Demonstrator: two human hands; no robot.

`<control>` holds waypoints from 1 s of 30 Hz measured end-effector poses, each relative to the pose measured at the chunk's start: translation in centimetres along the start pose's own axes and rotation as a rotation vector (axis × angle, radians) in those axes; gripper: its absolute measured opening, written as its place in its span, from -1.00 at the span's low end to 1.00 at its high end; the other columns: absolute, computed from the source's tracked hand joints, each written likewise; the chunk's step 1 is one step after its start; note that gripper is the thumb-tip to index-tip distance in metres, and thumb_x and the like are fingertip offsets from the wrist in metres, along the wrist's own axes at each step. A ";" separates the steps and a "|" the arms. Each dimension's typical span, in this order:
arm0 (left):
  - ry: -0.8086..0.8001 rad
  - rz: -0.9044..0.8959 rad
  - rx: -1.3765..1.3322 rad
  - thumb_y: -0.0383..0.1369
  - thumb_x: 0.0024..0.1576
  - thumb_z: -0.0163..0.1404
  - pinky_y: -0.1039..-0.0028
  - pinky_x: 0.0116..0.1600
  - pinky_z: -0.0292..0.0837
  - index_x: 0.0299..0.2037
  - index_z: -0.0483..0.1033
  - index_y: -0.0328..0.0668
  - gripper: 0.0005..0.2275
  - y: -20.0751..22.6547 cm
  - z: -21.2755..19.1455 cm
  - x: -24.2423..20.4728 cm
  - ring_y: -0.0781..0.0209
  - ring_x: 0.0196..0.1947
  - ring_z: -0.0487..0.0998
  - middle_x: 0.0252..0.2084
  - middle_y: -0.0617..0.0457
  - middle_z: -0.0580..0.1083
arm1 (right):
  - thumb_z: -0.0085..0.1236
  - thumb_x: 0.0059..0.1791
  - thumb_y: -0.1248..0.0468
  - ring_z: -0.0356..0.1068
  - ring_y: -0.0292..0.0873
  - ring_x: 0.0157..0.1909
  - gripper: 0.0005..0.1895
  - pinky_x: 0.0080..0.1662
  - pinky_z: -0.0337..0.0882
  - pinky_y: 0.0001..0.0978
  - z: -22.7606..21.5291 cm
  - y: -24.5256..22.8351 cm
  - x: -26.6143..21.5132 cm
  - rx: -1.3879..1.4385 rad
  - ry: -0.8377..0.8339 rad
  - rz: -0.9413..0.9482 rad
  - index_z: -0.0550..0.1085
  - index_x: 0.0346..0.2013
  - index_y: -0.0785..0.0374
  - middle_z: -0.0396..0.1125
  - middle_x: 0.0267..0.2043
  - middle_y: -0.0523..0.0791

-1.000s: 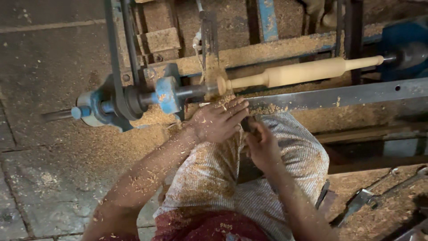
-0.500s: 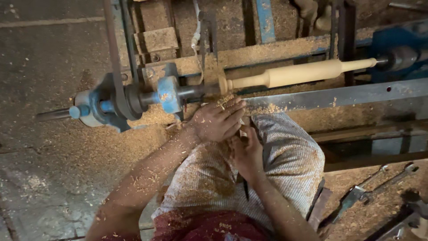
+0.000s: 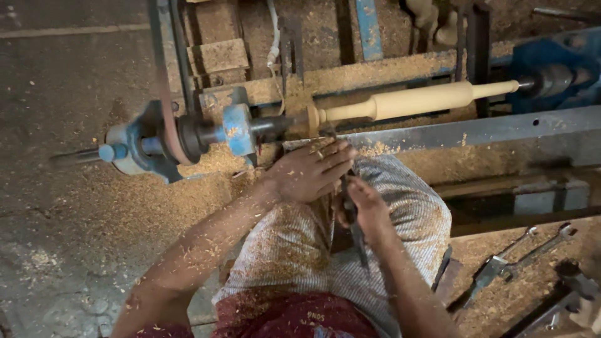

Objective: The person shapes a cylindrical wooden piece mounted on a lathe using a chisel and sandpaper. They remove material with the chisel and then smooth the surface with sandpaper while the lathe rotates.

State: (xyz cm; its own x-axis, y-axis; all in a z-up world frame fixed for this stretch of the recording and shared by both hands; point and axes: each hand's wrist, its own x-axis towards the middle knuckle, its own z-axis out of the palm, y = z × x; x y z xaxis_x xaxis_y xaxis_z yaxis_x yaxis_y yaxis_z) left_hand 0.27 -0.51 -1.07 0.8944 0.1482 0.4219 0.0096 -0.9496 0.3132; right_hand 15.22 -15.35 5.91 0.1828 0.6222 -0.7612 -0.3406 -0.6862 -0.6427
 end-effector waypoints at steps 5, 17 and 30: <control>-0.480 -0.133 -0.093 0.02 0.31 -0.37 0.23 0.10 0.49 0.49 -0.08 -0.12 -0.39 0.2 -2.7 2.7 0.03 0.25 0.44 0.57 -0.01 -0.09 | -0.21 0.19 0.17 0.36 -0.24 -0.59 -0.64 -0.55 0.32 -0.38 -1.0 -0.5 0.5 -0.127 0.089 -0.009 0.35 0.12 0.40 0.42 -0.42 -0.08; -0.370 -0.201 -0.028 0.00 0.34 -0.32 0.30 0.06 0.56 0.47 0.09 -0.13 -0.44 0.1 -2.5 2.8 0.18 -0.07 0.62 0.54 -0.04 0.08 | -0.10 0.15 0.30 0.42 -0.33 -0.53 -0.46 -0.52 0.35 -0.51 -0.4 -0.6 0.4 -0.204 0.083 -0.231 0.23 0.46 0.15 0.34 -0.48 -0.18; -0.232 -0.147 0.060 -0.01 0.36 -0.38 0.15 0.41 0.29 0.40 0.25 -0.18 -0.47 0.1 0.3 0.8 0.09 0.43 0.31 0.49 -0.02 0.19 | -0.08 0.13 0.30 0.26 -0.35 -0.62 -0.49 -0.59 0.26 -0.49 0.4 1.0 0.8 -0.194 0.138 -0.230 0.25 0.41 0.20 0.32 -0.51 -0.17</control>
State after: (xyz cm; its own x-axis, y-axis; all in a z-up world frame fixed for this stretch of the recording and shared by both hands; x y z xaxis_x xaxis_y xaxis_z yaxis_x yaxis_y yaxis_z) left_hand 1.17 -0.54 -0.96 0.9598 0.2252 0.1676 0.1672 -0.9381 0.3033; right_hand 14.68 -15.43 4.68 0.3620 0.7218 -0.5899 -0.0964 -0.6005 -0.7938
